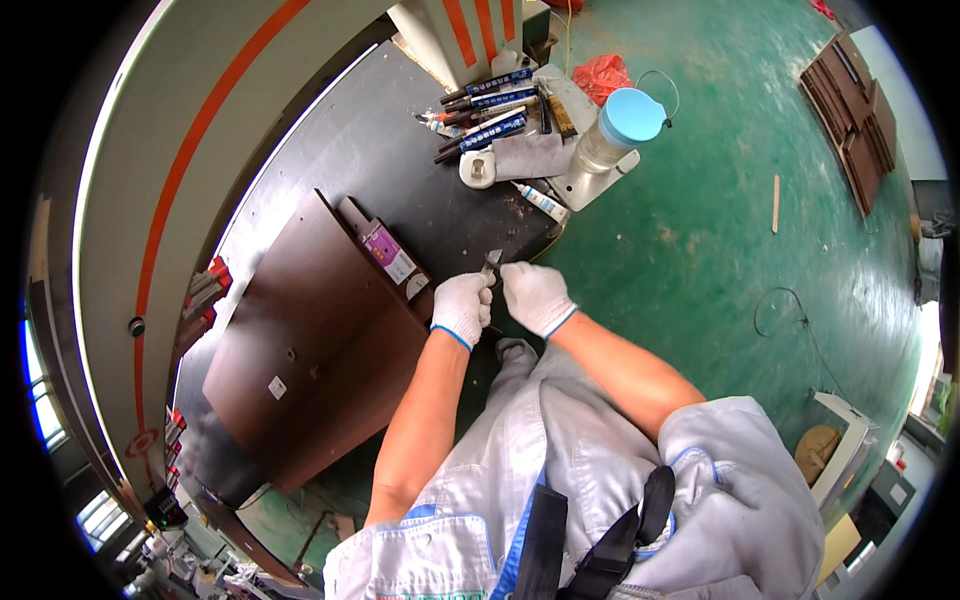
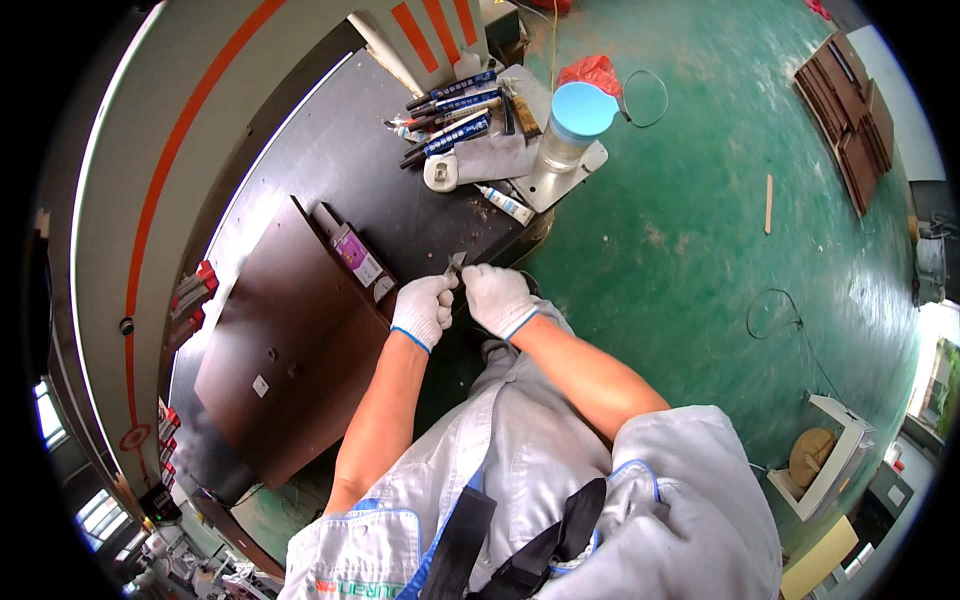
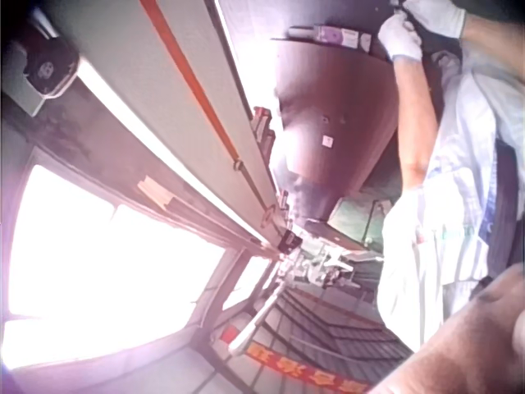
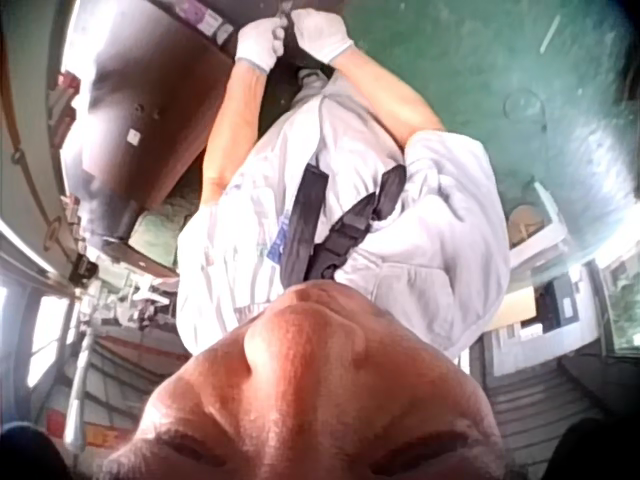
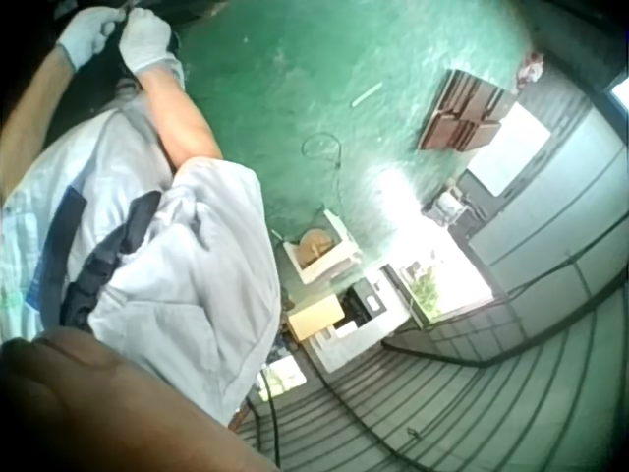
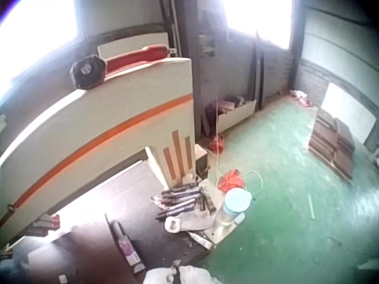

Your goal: The person cleans wooden panels by applying a substance from a small bottle and rubbing the surface with a white cloth, before stacking them on a table and using an air duster.

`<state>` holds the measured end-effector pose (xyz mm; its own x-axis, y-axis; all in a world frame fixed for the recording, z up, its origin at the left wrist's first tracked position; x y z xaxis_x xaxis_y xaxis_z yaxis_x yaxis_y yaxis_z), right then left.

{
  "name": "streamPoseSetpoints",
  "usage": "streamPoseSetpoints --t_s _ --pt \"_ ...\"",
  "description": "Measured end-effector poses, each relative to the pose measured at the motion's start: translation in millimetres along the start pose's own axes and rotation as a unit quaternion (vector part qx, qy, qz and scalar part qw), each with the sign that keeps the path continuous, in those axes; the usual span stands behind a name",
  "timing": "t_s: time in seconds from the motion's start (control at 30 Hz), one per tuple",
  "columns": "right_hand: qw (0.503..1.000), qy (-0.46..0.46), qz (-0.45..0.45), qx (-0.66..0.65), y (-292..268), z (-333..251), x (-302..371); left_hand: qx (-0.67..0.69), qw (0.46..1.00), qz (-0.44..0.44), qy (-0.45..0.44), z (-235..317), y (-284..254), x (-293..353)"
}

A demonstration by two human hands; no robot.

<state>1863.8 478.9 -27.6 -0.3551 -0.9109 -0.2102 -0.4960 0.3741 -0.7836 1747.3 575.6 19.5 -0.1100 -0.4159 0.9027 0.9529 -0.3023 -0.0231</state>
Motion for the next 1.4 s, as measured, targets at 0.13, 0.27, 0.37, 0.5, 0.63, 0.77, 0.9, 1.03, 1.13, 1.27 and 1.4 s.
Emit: streamPoseSetpoints --t_s 0.13,0.27,0.37,0.5,0.63,0.77,0.9,1.03,1.13,1.27,1.4 --pt "0.999 0.026 -0.035 0.016 -3.1 4.0 -11.4 0.030 0.999 -0.022 0.002 -0.7 -1.9 -2.0" --pt "0.999 0.006 -0.041 0.025 -2.9 10.3 -11.8 -0.026 0.999 0.017 0.044 -8.2 5.0 4.1" --pt "0.997 0.001 -0.066 0.028 0.5 10.5 -10.4 -0.056 0.993 0.028 0.103 -12.8 3.3 -0.7" --pt "0.996 -0.033 -0.075 0.032 -1.8 2.5 -7.4 -0.161 0.968 0.047 0.188 -24.2 -4.4 -17.9" --pt "0.997 0.023 -0.044 0.051 0.1 6.4 -13.6 -0.128 0.969 0.046 0.206 -25.7 -0.7 -13.8" --pt "0.994 -0.027 -0.095 0.036 0.1 -2.0 -5.9 -0.169 0.963 0.044 0.206 -26.3 -6.0 -16.0" --pt "0.997 0.012 -0.053 0.046 -0.9 7.2 -14.9 -0.118 0.977 0.043 0.175 -18.7 -0.1 -7.9" --pt "0.991 -0.028 -0.129 0.035 -4.8 -1.2 -7.4 -0.186 0.966 0.039 0.175 -24.8 -10.1 -16.3" --pt "0.992 0.045 -0.089 0.073 -12.8 14.5 -25.0 -0.105 0.982 0.025 0.156 -12.9 -0.3 3.9" --pt "0.995 -0.036 -0.090 -0.009 -1.1 -7.1 1.6 -0.204 0.967 0.017 0.150 -15.7 -11.4 -3.5" --pt "0.997 0.069 0.010 0.013 -28.9 22.4 -12.9 -0.103 0.979 -0.022 0.176 -10.3 -8.8 27.3"
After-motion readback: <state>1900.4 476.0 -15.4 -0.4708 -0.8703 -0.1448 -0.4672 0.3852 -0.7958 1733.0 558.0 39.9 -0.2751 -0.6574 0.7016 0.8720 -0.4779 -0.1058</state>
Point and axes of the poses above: each hand's wrist, its own x-axis away from the middle knuckle, its own y-axis out of the palm, z = x × y, the point moved 1 cm from there along -x, towards the middle knuckle, and after that the axes turned 5 degrees about z, right-handed, at the moved point
